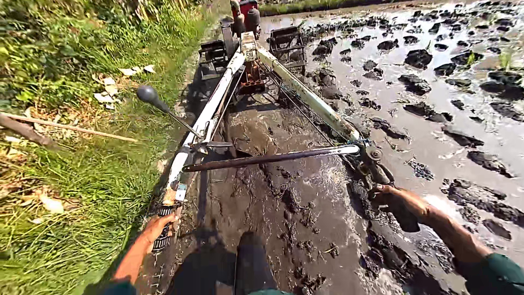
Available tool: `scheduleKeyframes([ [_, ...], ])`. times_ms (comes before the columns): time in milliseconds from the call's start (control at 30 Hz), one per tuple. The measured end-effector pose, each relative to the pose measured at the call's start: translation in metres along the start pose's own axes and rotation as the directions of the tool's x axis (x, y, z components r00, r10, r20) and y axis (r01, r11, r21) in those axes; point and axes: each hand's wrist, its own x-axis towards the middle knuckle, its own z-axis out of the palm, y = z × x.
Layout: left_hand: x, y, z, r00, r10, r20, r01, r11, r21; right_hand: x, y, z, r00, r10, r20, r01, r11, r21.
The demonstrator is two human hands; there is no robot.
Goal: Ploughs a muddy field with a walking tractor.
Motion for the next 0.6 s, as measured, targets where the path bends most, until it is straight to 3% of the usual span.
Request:
scheduleKeyframes([
  [267,0.141,0.090,-0.016,1.000,-0.010,-0.004,0.010,1.000,0.002,0.109,-0.094,0.046,0.998,-0.039,-0.052,0.040,0.999,0.011],
  [433,0.211,0.166,-0.007,0.999,-0.013,-0.040,0.017,0.995,0.099,0.180,-0.157,0.068,0.992,-0.037,-0.117,0.046,0.996,0.080],
  [533,0.231,0.223,0.001,0.999,-0.016,0.032,0.015,0.999,0.038,0.211,-0.208,0.054,0.985,-0.053,-0.162,0.062,0.997,0.052],
  [600,0.223,0.263,0.024,0.989,-0.019,0.144,0.027,0.998,-0.057,0.234,-0.243,0.013,0.983,-0.041,-0.180,0.036,0.999,-0.028],
])
